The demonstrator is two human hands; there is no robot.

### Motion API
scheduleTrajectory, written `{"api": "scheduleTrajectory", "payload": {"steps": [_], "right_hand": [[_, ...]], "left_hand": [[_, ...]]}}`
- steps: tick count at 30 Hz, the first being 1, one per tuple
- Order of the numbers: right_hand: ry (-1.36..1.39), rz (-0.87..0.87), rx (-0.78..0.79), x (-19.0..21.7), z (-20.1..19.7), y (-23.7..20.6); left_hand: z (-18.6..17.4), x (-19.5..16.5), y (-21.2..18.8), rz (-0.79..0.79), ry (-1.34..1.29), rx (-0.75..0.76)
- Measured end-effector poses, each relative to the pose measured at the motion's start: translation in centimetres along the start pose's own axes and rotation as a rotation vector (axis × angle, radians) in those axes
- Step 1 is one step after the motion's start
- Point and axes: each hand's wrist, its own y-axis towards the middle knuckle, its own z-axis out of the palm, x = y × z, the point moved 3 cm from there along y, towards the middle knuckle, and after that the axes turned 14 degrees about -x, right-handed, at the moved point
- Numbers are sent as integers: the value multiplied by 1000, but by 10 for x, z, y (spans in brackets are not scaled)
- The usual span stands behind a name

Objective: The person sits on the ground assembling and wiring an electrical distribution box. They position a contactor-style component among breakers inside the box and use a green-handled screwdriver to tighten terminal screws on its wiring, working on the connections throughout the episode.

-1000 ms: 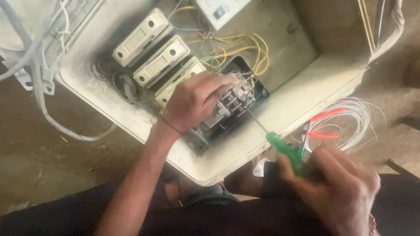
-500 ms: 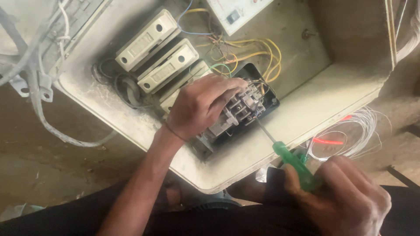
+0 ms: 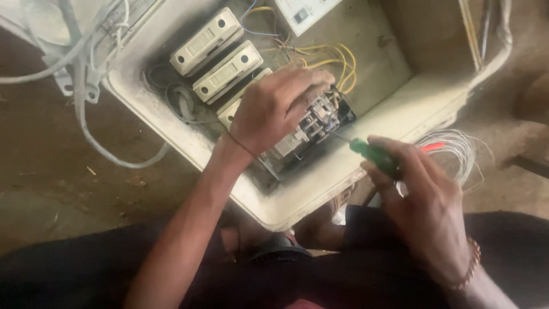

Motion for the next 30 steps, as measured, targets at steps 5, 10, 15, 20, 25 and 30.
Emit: {"api": "scheduleTrajectory", "payload": {"steps": [5,10,15,20,25,30], "right_hand": [[-118,-162,-195,18,-44,-12],[12,-136,-202,17,-45,-25],[162,-121,-191,7,-26,-29],[199,-206,-179,9,-4,-21],[168,-177,-193,9,1,-17],[129,-161,-181,14,-4,-18]], "left_hand": [[-8,-9,-14,-289,124,-6],[5,-6,-57,-425,221,104],[16,0,-89,-379,245,113],[16,4,-88,-480,267,147],[15,4,-81,-517,248,160],[14,9,-82,-533,248,168]]}}
